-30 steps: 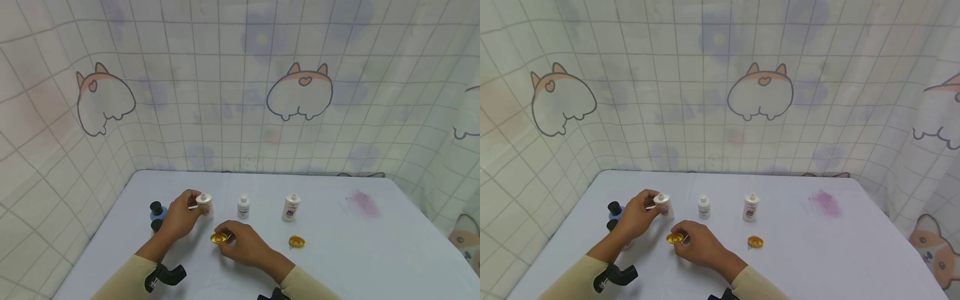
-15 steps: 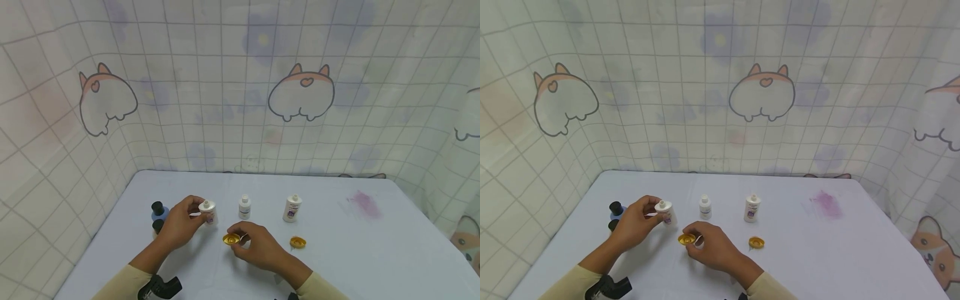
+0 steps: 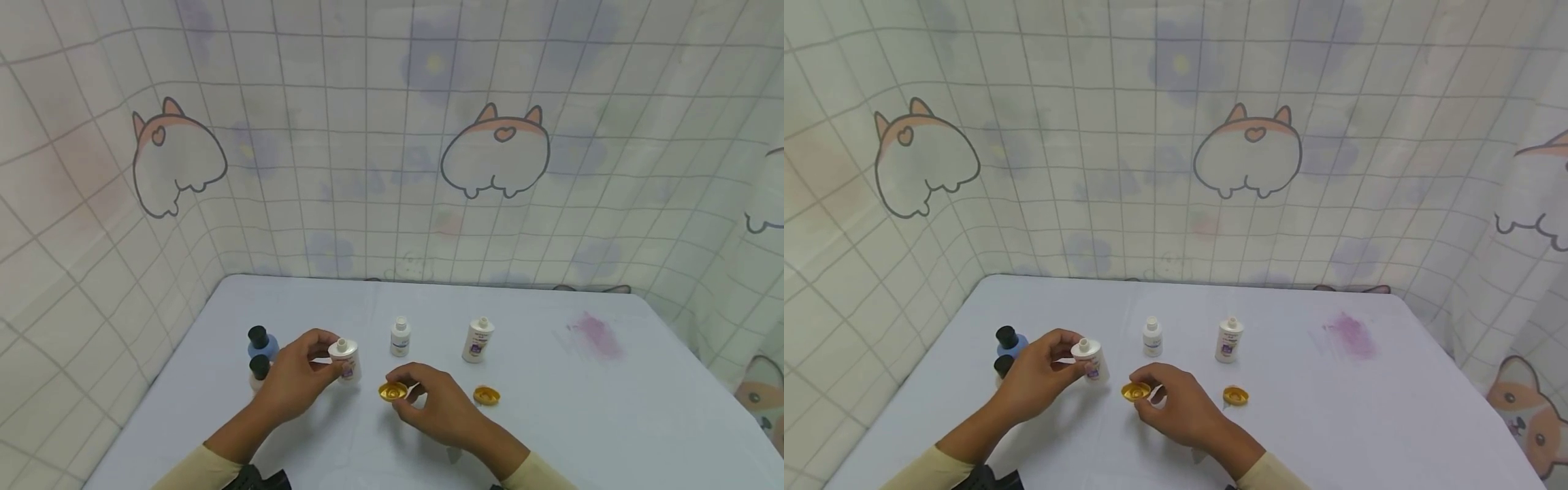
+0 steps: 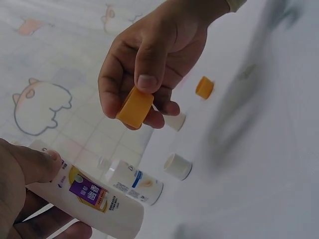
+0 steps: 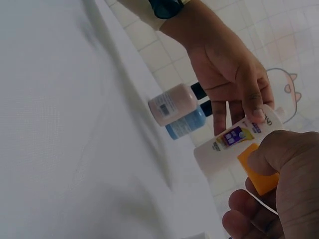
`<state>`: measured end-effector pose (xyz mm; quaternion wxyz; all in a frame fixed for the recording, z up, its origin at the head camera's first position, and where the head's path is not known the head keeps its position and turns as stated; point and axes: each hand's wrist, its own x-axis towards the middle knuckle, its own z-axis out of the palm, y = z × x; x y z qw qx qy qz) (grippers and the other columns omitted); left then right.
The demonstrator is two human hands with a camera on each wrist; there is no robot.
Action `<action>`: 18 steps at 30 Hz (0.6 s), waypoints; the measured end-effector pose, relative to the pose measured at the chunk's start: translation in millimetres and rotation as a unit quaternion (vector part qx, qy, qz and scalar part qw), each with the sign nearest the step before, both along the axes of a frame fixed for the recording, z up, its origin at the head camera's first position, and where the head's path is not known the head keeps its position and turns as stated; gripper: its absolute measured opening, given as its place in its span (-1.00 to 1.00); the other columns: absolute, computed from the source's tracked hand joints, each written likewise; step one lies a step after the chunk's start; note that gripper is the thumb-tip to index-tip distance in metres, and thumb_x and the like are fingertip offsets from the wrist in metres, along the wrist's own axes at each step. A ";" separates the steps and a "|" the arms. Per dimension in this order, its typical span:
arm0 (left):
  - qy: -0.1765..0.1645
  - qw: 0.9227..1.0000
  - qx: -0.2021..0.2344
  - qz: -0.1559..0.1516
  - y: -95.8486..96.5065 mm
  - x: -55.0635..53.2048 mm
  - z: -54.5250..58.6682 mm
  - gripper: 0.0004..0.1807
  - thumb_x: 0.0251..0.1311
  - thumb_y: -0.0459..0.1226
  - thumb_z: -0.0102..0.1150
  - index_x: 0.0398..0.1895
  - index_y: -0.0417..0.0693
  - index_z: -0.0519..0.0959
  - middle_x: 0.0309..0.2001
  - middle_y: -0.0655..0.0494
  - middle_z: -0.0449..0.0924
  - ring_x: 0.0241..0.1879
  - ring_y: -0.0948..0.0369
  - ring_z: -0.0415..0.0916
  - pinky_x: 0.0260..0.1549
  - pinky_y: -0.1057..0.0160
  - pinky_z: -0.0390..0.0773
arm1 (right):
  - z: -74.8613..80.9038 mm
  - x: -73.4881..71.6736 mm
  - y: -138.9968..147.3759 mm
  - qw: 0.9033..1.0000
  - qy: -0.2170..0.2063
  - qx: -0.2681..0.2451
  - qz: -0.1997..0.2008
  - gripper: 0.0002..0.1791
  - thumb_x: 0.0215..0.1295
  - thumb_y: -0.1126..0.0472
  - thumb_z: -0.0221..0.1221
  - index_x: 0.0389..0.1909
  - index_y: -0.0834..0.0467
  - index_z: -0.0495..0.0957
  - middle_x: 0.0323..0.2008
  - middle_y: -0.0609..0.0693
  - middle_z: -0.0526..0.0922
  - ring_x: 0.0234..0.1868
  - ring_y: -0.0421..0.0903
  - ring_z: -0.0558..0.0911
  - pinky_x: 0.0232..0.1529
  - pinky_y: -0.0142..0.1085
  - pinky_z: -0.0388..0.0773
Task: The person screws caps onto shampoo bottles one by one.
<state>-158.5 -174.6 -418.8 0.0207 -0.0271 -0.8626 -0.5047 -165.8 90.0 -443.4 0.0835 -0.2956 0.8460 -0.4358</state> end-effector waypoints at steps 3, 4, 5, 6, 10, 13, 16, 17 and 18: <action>0.002 1.000 0.018 -0.014 2.3 3.2 0.2 -0.60 0.13 -0.27 0.54 0.01 0.00 0.58 -0.03 0.13 0.71 -0.12 0.15 0.69 -0.14 0.25 0.73 | -0.8 0.1 4.7 1.000 0.008 0.000 -0.006 -0.64 0.32 0.27 0.35 0.11 0.05 0.57 -0.04 -0.26 0.66 -0.14 -0.26 0.64 -0.06 -0.33 0.68; 0.004 1.000 0.023 -0.018 3.0 4.2 0.0 -0.60 0.13 -0.27 0.54 0.01 -0.01 0.58 -0.03 0.13 0.71 -0.13 0.15 0.70 -0.15 0.26 0.73 | -1.1 0.3 6.2 1.000 0.010 0.000 -0.008 -0.64 0.33 0.27 0.35 0.11 0.06 0.57 -0.03 -0.26 0.66 -0.14 -0.26 0.64 -0.06 -0.32 0.68; 0.006 0.999 0.028 -0.023 3.6 5.2 -0.5 -0.60 0.13 -0.28 0.53 0.00 -0.01 0.58 -0.04 0.12 0.71 -0.14 0.14 0.70 -0.16 0.27 0.73 | -1.5 0.7 7.7 1.000 0.012 -0.001 -0.009 -0.64 0.33 0.26 0.35 0.11 0.07 0.57 -0.04 -0.26 0.67 -0.14 -0.25 0.64 -0.07 -0.31 0.69; 0.006 0.999 0.032 -0.027 4.2 6.2 -1.1 -0.60 0.14 -0.28 0.53 0.00 -0.02 0.58 -0.04 0.12 0.71 -0.14 0.14 0.70 -0.16 0.28 0.73 | -1.9 1.0 9.1 1.000 0.012 -0.003 -0.010 -0.64 0.32 0.26 0.35 0.11 0.07 0.57 -0.04 -0.25 0.67 -0.15 -0.24 0.64 -0.07 -0.29 0.69; 0.001 0.998 0.036 -0.043 7.0 10.1 -4.7 -0.60 0.14 -0.26 0.53 0.00 -0.02 0.57 -0.04 0.11 0.71 -0.17 0.16 0.71 -0.18 0.31 0.72 | -3.8 3.2 14.7 1.000 0.015 -0.019 -0.013 -0.63 0.30 0.31 0.36 0.10 0.07 0.57 -0.03 -0.24 0.67 -0.15 -0.22 0.65 -0.08 -0.27 0.70; -0.009 0.998 0.034 -0.060 9.8 12.5 -7.1 -0.60 0.16 -0.23 0.52 0.01 -0.01 0.56 -0.02 0.11 0.70 -0.18 0.19 0.71 -0.18 0.31 0.72 | -4.7 4.6 19.1 0.999 0.016 -0.026 -0.016 -0.63 0.29 0.32 0.36 0.09 0.07 0.57 -0.02 -0.23 0.68 -0.16 -0.20 0.65 -0.09 -0.25 0.71; -0.019 0.996 0.036 -0.078 13.3 14.6 -8.1 -0.59 0.17 -0.21 0.51 0.03 -0.03 0.55 -0.01 0.09 0.69 -0.16 0.18 0.71 -0.17 0.30 0.73 | -4.5 6.3 23.0 0.999 0.016 -0.022 -0.023 -0.64 0.30 0.30 0.37 0.09 0.06 0.57 -0.01 -0.22 0.68 -0.16 -0.19 0.65 -0.09 -0.22 0.71; -0.024 0.996 0.034 -0.083 14.6 15.2 -8.3 -0.58 0.17 -0.21 0.51 0.04 -0.02 0.55 -0.01 0.09 0.69 -0.15 0.17 0.71 -0.17 0.30 0.73 | -4.4 6.9 24.2 0.999 0.014 -0.019 -0.026 -0.64 0.30 0.29 0.37 0.09 0.05 0.58 -0.01 -0.22 0.68 -0.16 -0.18 0.65 -0.09 -0.22 0.71; -0.029 0.995 0.036 -0.089 16.0 15.7 -8.5 -0.58 0.18 -0.21 0.51 0.04 -0.02 0.54 0.00 0.09 0.68 -0.13 0.16 0.71 -0.17 0.30 0.73 | -4.0 7.6 25.4 0.999 0.011 -0.017 -0.027 -0.64 0.30 0.28 0.37 0.09 0.07 0.58 -0.01 -0.21 0.68 -0.15 -0.18 0.65 -0.09 -0.21 0.71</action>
